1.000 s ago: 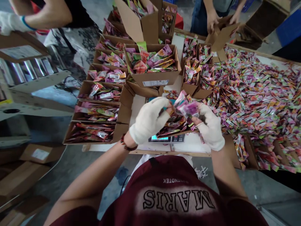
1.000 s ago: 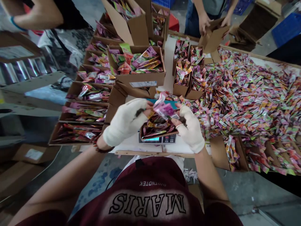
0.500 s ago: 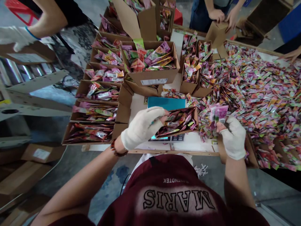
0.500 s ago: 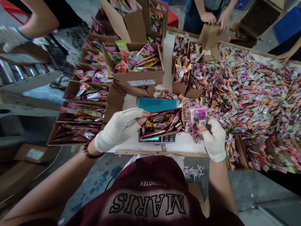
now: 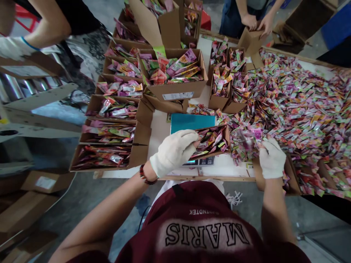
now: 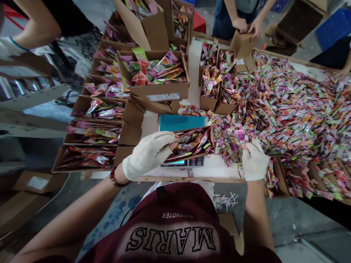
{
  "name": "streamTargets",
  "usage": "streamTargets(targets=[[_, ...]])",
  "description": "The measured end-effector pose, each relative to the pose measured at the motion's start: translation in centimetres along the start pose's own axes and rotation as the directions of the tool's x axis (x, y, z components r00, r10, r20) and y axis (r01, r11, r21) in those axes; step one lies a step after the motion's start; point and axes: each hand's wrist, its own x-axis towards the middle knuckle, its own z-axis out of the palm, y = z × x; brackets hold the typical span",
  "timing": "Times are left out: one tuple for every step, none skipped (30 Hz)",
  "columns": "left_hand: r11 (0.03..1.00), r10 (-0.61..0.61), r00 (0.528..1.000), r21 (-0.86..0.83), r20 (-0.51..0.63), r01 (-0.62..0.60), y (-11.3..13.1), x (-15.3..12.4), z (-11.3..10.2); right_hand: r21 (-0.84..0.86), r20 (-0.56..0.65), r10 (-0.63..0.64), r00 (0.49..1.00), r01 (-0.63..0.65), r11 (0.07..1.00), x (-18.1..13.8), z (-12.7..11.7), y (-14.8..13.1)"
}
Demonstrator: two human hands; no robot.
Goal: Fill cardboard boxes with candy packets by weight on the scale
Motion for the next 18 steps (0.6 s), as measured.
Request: streamTargets(targets=[[1.000,0.002,1.000,0.005,-0.002,-0.002,0.0,0.0,0.1,-0.015,-0.013,0.003,1.000,-0.004,1.000,0.2,-0.1,-0.4],[1.000,0.002,1.000,0.007,-0.007,-0.002,0.0,0.0,0.2,-0.019,-0.016,0.005,1.000,-0.006,1.000,0.3,-0.3,-0.9],[1.000,-0.002,1.000,0.006,-0.012,0.002,0.0,0.0,0.2,-0.007,-0.011,-0.004,1.000,0.004,1.000,0.5,-0.4,-1.5],[1.000,-0.006,1.000,0.000,-0.017,0.006,0.0,0.0,0.2,0.019,-0.003,-0.030,1.000,0.031,0.999,0.6,-0.5,-2.2],[1.000,-0.008,1.000,-0.010,-0.027,0.008,0.0,0.1,0.0,0.059,0.006,-0.078,0.997,0.077,0.995,0.8,-0.4,-3.1],[1.000,-0.009,0.999,-0.020,-0.041,0.009,0.1,0.2,-0.1,0.106,0.011,-0.146,0.989,0.144,0.984,0.9,-0.3,-4.2],[1.000,-0.010,0.998,-0.030,-0.058,0.008,0.2,0.4,-0.3,0.153,0.014,-0.225,0.974,0.220,0.963,1.1,-0.1,-5.5],[0.999,-0.011,0.997,-0.038,-0.078,0.008,0.4,0.5,-0.6,0.194,0.020,-0.306,0.952,0.296,0.935,1.2,0.3,-7.0],[0.999,-0.011,0.994,-0.044,-0.105,0.007,0.6,0.7,-0.8,0.229,0.033,-0.380,0.924,0.363,0.903,1.5,0.6,-8.4],[0.999,-0.013,0.991,-0.047,-0.133,0.007,0.9,0.8,-0.9,0.261,0.051,-0.440,0.897,0.413,0.872,1.8,1.0,-9.8],[0.999,-0.015,0.988,-0.047,-0.157,0.008,1.2,0.9,-0.9,0.289,0.071,-0.479,0.875,0.441,0.849,2.1,1.3,-10.9],[0.999,-0.018,0.985,-0.043,-0.172,0.011,1.5,0.9,-0.7,0.309,0.086,-0.493,0.866,0.448,0.839,2.4,1.4,-11.5],[0.999,-0.022,0.984,-0.032,-0.175,0.016,1.8,0.7,-0.3,0.314,0.096,-0.487,0.868,0.438,0.842,2.7,1.4,-11.5],[1.000,-0.025,0.988,-0.009,-0.149,0.024,2.1,0.5,0.4,0.299,0.096,-0.459,0.883,0.415,0.859,2.8,1.3,-10.8],[0.999,-0.032,0.996,0.031,-0.086,0.035,2.4,0.3,1.3,0.257,0.089,-0.410,0.908,0.377,0.890,2.7,0.9,-9.3],[0.995,-0.054,0.998,0.090,0.013,0.052,2.7,0.0,2.3,0.187,0.084,-0.343,0.935,0.324,0.928,2.4,0.4,-7.2],[0.984,-0.093,0.986,0.162,0.137,0.070,3.0,-0.2,3.4,0.096,0.074,-0.263,0.962,0.256,0.962,1.7,-0.1,-4.5],[0.967,-0.150,0.951,0.240,0.272,0.084,3.2,-0.3,4.6,-0.021,0.068,-0.164,0.984,0.166,0.986,0.9,-0.7,-1.4]])
